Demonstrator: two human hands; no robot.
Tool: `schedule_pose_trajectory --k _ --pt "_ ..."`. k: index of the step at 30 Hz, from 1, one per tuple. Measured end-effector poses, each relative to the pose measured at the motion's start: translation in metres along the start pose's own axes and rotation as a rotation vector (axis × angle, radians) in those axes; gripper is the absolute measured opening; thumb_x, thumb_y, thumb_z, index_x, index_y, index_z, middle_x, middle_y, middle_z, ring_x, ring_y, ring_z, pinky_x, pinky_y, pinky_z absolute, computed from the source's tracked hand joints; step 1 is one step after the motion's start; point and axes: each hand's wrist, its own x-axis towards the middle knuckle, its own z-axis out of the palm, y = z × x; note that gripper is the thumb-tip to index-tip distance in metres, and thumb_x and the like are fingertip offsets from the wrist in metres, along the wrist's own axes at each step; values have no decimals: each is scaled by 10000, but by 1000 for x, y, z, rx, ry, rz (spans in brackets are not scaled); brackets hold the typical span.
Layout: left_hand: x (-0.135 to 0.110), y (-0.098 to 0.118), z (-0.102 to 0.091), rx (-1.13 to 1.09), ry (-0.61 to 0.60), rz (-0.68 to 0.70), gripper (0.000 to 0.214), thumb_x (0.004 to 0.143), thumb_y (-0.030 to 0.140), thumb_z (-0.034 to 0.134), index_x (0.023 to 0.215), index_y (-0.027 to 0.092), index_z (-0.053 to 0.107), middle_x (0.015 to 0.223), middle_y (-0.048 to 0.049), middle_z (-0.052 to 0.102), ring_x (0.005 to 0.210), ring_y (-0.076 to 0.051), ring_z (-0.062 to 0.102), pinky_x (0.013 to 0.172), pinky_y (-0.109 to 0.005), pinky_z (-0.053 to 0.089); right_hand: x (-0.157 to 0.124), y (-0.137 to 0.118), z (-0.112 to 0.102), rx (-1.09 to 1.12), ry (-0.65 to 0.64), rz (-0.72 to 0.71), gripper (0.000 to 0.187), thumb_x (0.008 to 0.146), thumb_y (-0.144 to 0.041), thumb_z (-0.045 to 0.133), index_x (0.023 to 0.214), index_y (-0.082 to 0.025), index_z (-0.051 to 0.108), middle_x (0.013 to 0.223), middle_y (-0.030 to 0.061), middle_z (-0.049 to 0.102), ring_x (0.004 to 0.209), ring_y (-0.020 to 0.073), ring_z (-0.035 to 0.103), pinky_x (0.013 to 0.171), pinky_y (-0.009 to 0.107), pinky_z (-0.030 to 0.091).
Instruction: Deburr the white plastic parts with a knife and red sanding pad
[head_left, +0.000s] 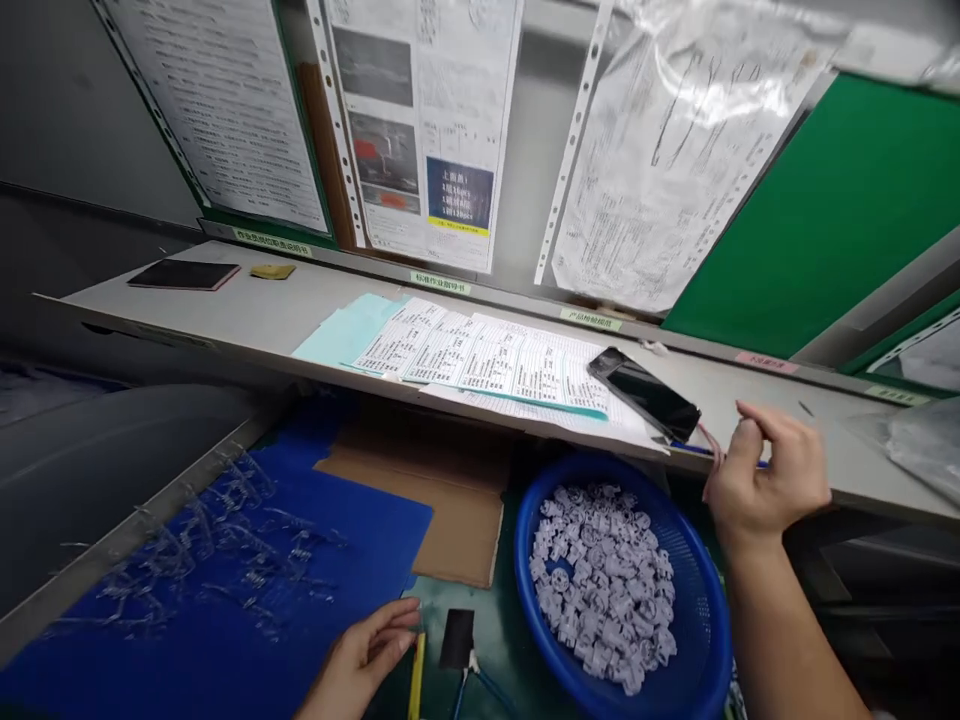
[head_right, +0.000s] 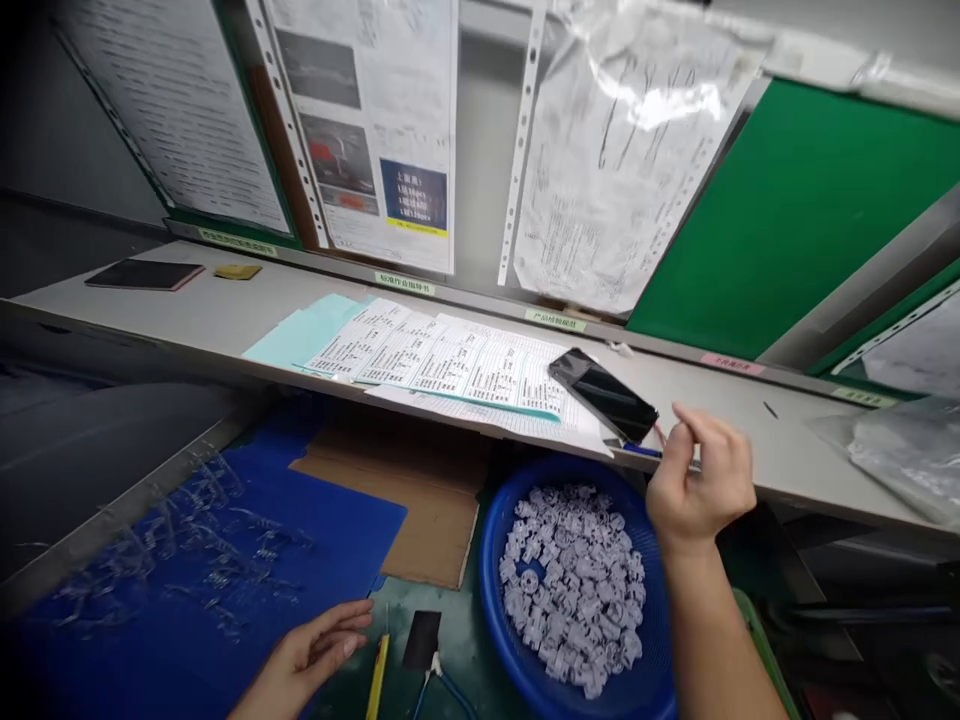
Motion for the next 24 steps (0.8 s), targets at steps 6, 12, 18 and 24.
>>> schedule_pose_trajectory --k 6,12,18,24 --pt "-8 2 -1 67 117 -8 657 624 757 670 933 183 749 670 -65 727 642 -240 689 632 -313 581 -152 13 -6 40 -699 210 284 937 -391 469 1037 -286 713 969 82 741 896 277 706 805 437 589" --pt "-4 -3 -3 135 155 -37 653 680 798 587 821 175 726 458 14 524 461 -155 496 459 -246 432 -198 17 2 -8 -583 301 374 956 -400 364 1013 -282 714 789 67 731 690 271 703 593 434 597" --pt "12 13 17 65 106 -36 718 554 864 618 795 198 735 573 -37 629 583 -208 592 554 -277 502 -32 -25 8 -85 -250 6 638 855 -440 655 1430 -265 439 1371 145 557 1299 391 480 1067 549 392" --pt "25 0 20 23 36 41 654 643 801 626 907 214 747 724 -65 710 726 -255 668 676 -308 561 77 11 68 -187 -959 -11 772 642 -682 746 1229 -198 613 1146 156 653 1056 365 604 836 452 492"
